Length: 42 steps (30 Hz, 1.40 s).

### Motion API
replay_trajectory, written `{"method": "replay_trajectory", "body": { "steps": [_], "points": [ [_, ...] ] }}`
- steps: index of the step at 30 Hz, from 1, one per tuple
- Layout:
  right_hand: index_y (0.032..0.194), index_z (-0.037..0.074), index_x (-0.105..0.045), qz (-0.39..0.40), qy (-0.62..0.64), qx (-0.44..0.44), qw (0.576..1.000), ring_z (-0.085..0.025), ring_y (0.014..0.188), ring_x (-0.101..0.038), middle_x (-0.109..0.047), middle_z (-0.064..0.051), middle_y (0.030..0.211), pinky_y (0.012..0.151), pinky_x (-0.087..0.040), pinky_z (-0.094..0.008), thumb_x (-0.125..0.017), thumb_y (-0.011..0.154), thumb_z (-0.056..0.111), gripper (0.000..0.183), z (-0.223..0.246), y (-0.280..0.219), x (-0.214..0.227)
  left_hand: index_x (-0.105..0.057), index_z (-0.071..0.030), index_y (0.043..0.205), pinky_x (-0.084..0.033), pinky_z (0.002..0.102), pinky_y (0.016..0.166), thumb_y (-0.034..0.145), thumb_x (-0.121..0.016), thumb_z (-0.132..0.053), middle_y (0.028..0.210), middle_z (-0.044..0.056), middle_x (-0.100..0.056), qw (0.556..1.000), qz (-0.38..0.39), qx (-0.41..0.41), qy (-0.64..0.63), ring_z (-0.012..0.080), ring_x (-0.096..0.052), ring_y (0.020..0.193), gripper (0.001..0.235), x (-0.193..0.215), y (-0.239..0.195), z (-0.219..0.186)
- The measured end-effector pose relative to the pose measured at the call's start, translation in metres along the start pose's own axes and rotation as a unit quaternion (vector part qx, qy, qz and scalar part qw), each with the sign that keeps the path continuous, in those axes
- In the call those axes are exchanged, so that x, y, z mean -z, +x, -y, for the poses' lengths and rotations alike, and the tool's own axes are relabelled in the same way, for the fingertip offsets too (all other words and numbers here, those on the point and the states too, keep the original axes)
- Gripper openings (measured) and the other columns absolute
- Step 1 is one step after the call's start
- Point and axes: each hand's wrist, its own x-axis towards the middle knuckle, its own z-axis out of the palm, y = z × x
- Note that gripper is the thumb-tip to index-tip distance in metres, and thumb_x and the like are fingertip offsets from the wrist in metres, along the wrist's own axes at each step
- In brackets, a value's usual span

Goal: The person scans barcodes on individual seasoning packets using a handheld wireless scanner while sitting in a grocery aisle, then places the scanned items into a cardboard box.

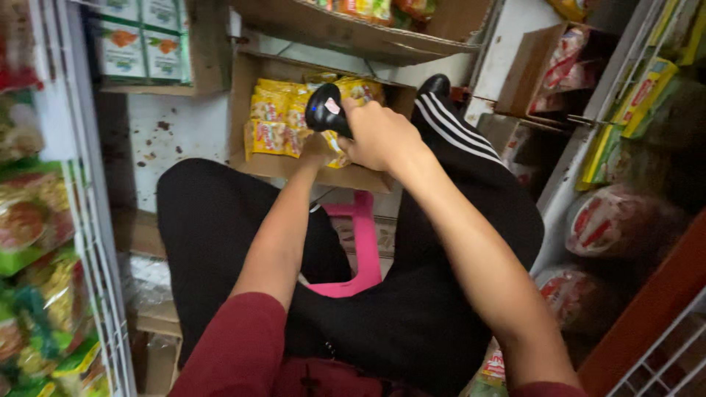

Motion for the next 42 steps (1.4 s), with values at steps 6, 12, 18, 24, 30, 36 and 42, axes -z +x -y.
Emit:
{"method": "replay_trajectory", "body": {
  "steps": [6,12,18,24,30,36,42],
  "points": [
    [0.122,0.002,-0.056,0.031,-0.02,-0.03,0.999,-0.045,0.097,-0.068,-0.069,-0.025,0.104,0.082,-0.056,-0.053,-0.074,0.087,0.034,0.05,-0.019,0.009,0.002,-0.029,0.004,0.151,-0.028,0.047,0.117,0.075,-0.083,-0.028,0.151,0.03,-0.034,0.949,-0.276,0.099,-0.113,0.0444,-0.034,0.141,0.099,-0.014,-0.001,-0.013],
    [0.123,0.001,-0.056,0.045,-0.01,-0.037,0.998,-0.044,0.099,-0.068,-0.07,-0.025,0.105,0.083,-0.057,-0.053,-0.072,0.09,0.034,0.049,-0.016,0.01,0.01,-0.029,0.015,0.144,-0.033,0.045,0.111,0.068,-0.083,-0.014,0.14,0.038,-0.043,0.923,-0.375,-0.05,-0.072,0.0503,-0.043,0.13,0.098,0.001,0.024,0.004],
    [0.126,0.002,-0.055,0.043,-0.021,-0.027,0.998,-0.045,0.1,-0.067,-0.068,-0.027,0.107,0.084,-0.056,-0.054,-0.074,0.088,0.035,0.054,-0.013,0.016,0.006,-0.054,0.001,0.133,-0.049,0.048,0.101,0.08,-0.072,-0.011,0.129,0.026,-0.065,0.958,-0.263,0.002,-0.114,0.0438,-0.064,0.117,0.057,0.002,0.025,0.018],
    [0.124,0.002,-0.057,0.016,-0.014,-0.009,1.0,-0.047,0.103,-0.066,-0.068,-0.028,0.108,0.086,-0.055,-0.053,-0.075,0.088,0.036,0.053,-0.018,0.024,0.005,-0.072,-0.004,0.116,-0.052,0.048,0.096,0.081,-0.069,-0.017,0.114,0.029,-0.07,0.958,-0.222,-0.162,-0.085,0.0432,-0.066,0.112,0.038,0.029,-0.002,0.023],
    [0.125,0.0,-0.059,-0.07,0.051,0.022,0.996,-0.047,0.097,-0.068,-0.07,-0.03,0.101,0.083,-0.057,-0.051,-0.075,0.086,0.033,0.053,-0.02,0.012,-0.003,-0.073,-0.004,0.111,-0.054,0.045,0.087,0.083,-0.075,-0.022,0.104,0.023,-0.073,0.965,-0.154,-0.163,-0.138,0.0352,-0.071,0.098,0.034,0.114,-0.087,-0.007],
    [0.118,0.002,-0.062,-0.158,0.212,0.024,0.964,-0.026,0.07,-0.072,-0.071,-0.016,0.08,0.068,-0.057,-0.04,-0.072,0.09,0.031,0.042,-0.025,-0.043,-0.016,-0.074,-0.005,0.108,-0.055,0.033,0.075,0.088,-0.068,-0.018,0.091,0.006,-0.077,0.905,-0.14,-0.269,-0.298,0.013,-0.072,0.081,0.024,0.195,-0.237,-0.059],
    [0.115,0.005,-0.061,-0.279,0.451,0.024,0.848,-0.011,0.063,-0.062,-0.065,-0.005,0.08,0.056,-0.052,-0.029,-0.072,0.093,0.021,0.03,-0.004,-0.097,-0.052,-0.068,-0.003,0.116,-0.054,0.028,0.068,0.098,-0.07,-0.011,0.101,0.005,-0.073,0.803,-0.085,-0.366,-0.462,0.0119,-0.067,0.085,0.02,0.222,-0.315,-0.075]
  ]
}}
